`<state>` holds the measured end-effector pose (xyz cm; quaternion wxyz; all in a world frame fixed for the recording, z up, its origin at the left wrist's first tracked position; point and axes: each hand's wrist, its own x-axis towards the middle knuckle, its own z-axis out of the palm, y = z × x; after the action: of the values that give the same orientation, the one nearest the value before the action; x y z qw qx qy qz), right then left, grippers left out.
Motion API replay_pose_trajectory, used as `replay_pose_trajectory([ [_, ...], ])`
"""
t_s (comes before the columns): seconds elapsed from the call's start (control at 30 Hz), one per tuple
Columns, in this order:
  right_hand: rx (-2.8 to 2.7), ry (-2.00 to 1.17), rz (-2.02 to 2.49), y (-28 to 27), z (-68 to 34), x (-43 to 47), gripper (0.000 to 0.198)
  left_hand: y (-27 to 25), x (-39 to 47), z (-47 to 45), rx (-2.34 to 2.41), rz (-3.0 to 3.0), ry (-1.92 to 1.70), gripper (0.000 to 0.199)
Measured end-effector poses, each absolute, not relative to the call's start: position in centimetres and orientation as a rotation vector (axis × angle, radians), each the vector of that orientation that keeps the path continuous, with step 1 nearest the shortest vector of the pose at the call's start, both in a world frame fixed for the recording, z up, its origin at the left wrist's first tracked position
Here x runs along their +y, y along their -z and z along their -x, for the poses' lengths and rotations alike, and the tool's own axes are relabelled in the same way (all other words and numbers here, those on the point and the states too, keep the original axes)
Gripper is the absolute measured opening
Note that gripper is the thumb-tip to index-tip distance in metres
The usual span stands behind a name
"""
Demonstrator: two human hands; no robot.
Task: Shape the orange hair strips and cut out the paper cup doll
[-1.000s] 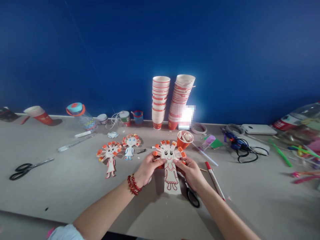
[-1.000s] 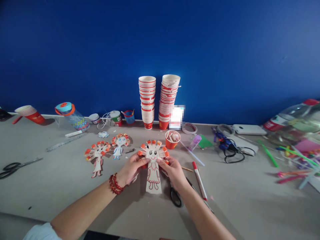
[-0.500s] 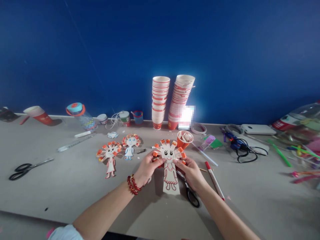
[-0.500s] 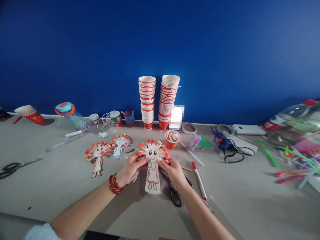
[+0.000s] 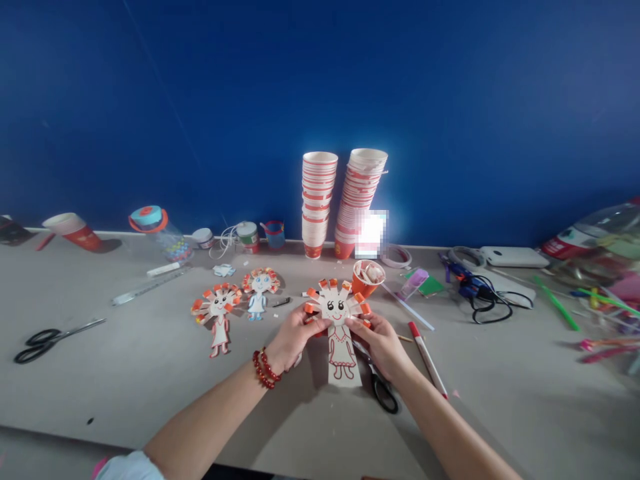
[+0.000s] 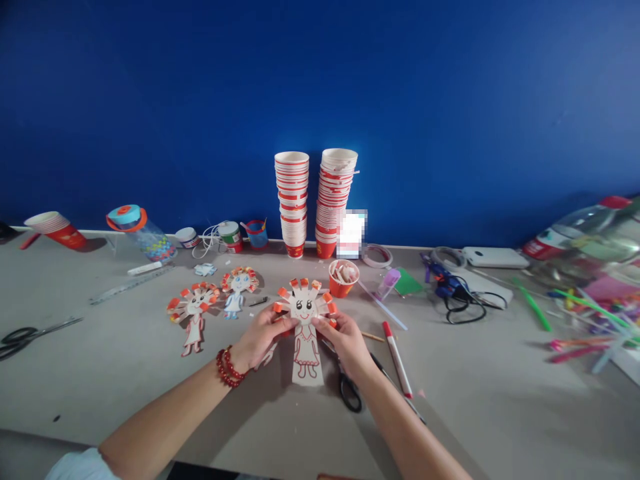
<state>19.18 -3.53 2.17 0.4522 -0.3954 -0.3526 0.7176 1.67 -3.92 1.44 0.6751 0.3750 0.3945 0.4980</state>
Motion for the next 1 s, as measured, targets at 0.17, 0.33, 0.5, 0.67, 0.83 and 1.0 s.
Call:
replay_pose_trajectory([
  [0.17, -0.885, -1.793, 0.96, -2.2, -19.2, -3.5, 0.028, -2.2, -4.0, -1.5, 0.968, -0.967, -1.133, 0.024],
  [0.33, -0.874, -1.787, 0.961, -2.0, -19.1, -3.5, 0.025, -2.6, -4.1, -1.5, 0.965, -1.001, -1.131, 0.022],
  [0.5, -0.898, -1.776, 0.961, -1.8, -19.2, -3.4, 0.023, -2.8, -4.1, -1.7, 0.958, -1.027, -1.161, 0.023],
  [0.67, -0.903, -1.783, 0.946, -1.9, -19.2, -3.4, 0.022, -2.9, -4.2, -1.7, 0.955, -1.031, -1.167, 0.019],
  [0.83, -0.891, -1.785, 0.949, -2.0, -19.2, -3.5, 0.024, -2.9, -4.2, -1.6, 0.872, -0.969, -1.133, 0.026],
  [1.0, -0.901, -1.787, 0.954, -2.1, -19.1, -3.5, 0.023, -2.9, -4.1, -1.6, 0.942, -1.034, -1.165, 0.021],
])
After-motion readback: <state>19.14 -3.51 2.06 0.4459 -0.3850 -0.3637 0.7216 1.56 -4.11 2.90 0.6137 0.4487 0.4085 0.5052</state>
